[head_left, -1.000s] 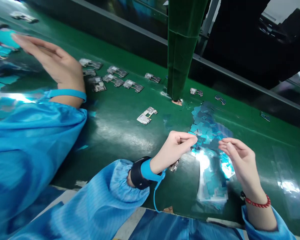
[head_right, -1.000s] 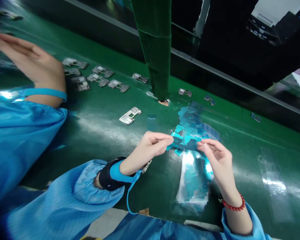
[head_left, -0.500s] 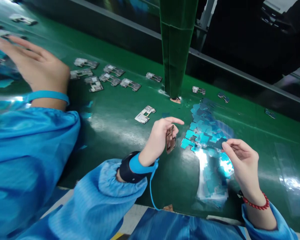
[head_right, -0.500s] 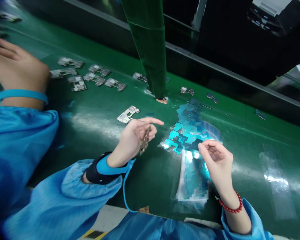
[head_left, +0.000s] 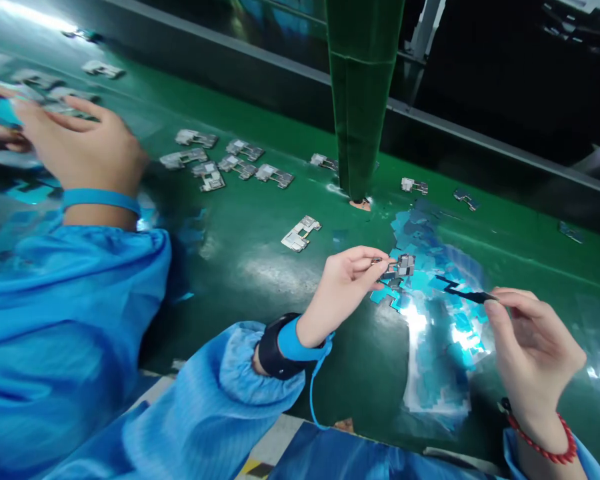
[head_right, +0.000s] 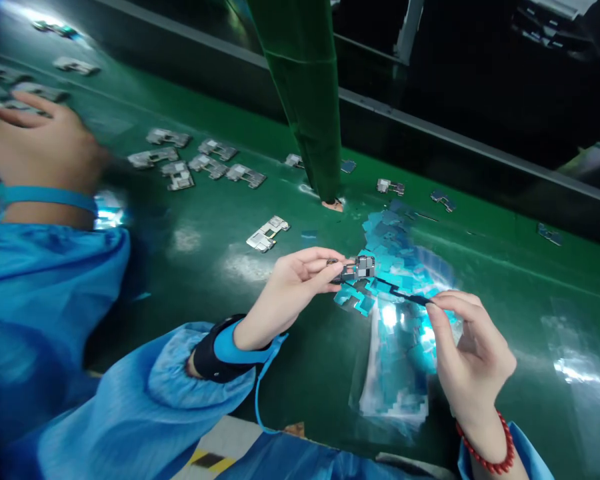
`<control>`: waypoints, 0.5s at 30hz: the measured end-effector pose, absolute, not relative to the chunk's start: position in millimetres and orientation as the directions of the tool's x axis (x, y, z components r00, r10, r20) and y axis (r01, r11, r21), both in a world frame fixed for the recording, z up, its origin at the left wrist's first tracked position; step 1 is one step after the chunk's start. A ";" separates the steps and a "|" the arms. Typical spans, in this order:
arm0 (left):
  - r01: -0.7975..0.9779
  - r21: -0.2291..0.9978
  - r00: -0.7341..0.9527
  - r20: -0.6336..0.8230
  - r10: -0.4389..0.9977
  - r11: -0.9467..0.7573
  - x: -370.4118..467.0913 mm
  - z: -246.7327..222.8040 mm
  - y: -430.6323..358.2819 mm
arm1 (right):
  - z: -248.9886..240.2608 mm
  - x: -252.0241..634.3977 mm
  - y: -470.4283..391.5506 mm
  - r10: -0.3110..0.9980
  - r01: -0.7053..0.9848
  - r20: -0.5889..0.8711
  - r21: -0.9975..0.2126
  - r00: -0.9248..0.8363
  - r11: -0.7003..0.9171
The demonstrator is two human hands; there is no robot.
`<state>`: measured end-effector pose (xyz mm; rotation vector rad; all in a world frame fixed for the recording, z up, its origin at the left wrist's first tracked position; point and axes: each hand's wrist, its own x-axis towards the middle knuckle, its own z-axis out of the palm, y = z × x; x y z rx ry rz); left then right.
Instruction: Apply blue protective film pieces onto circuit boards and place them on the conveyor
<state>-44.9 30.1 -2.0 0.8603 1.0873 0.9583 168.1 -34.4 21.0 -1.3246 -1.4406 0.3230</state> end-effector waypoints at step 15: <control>-0.278 0.818 0.438 -0.357 0.825 0.503 -42.7 9.0 18.1 | 9.1 174.8 -34.0 0.978 0.286 -0.055 -0.952 0.202 -0.113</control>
